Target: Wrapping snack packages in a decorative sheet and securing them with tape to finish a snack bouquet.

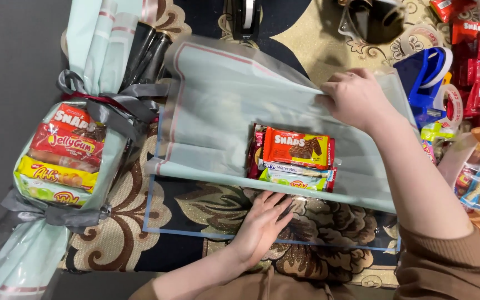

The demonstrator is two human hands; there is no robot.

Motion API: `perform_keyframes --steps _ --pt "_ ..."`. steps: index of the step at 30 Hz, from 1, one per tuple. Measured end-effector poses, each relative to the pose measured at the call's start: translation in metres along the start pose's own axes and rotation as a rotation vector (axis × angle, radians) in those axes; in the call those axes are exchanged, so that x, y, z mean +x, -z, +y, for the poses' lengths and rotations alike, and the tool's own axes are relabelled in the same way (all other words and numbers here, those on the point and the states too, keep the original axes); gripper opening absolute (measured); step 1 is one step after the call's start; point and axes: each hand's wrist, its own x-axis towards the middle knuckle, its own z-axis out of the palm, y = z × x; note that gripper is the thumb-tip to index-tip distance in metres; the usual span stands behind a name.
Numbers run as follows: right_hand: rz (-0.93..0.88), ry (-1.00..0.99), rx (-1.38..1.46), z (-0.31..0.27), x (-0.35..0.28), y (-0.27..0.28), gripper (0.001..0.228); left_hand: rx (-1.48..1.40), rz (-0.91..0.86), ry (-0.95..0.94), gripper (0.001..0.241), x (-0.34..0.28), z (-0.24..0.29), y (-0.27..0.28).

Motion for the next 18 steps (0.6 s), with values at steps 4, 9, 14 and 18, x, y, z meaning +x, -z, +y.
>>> perform_keyframes --steps 4,9,14,18 --pt "-0.003 0.045 -0.031 -0.023 -0.028 0.054 0.038 0.063 0.047 -0.001 0.057 0.003 -0.001 -0.017" --pt "0.028 0.125 -0.088 -0.044 -0.056 0.088 0.035 0.109 0.175 -0.018 0.051 0.005 -0.002 -0.031" --pt "0.012 0.090 -0.059 -0.056 -0.079 0.121 0.033 0.203 0.172 -0.148 0.020 0.007 -0.025 -0.012" --pt "0.033 0.026 -0.061 -0.052 -0.103 0.144 0.012 0.214 0.113 -0.228 0.019 0.000 -0.037 -0.006"
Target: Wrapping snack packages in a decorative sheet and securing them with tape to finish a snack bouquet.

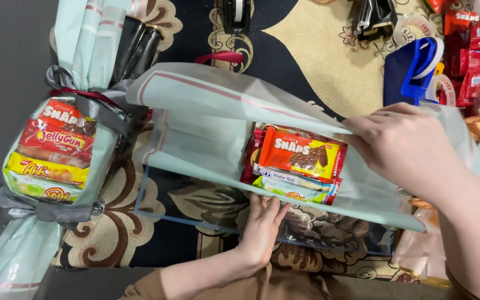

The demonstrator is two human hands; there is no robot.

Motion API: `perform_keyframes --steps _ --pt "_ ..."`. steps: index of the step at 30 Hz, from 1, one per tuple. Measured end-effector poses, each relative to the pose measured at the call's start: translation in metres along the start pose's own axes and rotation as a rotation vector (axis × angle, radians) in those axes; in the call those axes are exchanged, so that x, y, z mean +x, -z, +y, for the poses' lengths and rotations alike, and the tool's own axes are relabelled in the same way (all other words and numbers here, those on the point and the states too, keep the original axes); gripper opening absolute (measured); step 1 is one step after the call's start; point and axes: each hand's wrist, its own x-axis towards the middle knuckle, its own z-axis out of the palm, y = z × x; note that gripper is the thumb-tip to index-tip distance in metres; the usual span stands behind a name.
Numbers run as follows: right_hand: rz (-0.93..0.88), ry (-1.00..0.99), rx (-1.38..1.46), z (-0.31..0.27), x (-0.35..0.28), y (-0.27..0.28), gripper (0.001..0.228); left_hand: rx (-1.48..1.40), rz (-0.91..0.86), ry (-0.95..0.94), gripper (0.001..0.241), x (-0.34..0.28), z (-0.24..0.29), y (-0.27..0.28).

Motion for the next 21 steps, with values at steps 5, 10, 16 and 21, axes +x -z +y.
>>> perform_keyframes --steps 5,10,16,21 --pt "0.069 -0.084 -0.032 0.015 -0.028 0.021 0.023 0.083 -0.108 -0.059 0.068 -0.015 0.023 -0.033" --pt "0.164 -0.178 0.361 0.019 -0.025 0.048 0.018 0.253 -0.042 -0.079 0.064 -0.006 0.056 -0.061" --pt "0.321 -0.520 0.813 0.025 -0.027 0.033 0.027 0.384 0.100 -0.104 0.069 0.029 0.121 -0.102" --pt "0.470 -0.688 1.040 0.038 -0.042 0.010 0.012 0.730 0.017 -0.083 0.064 0.048 0.183 -0.142"
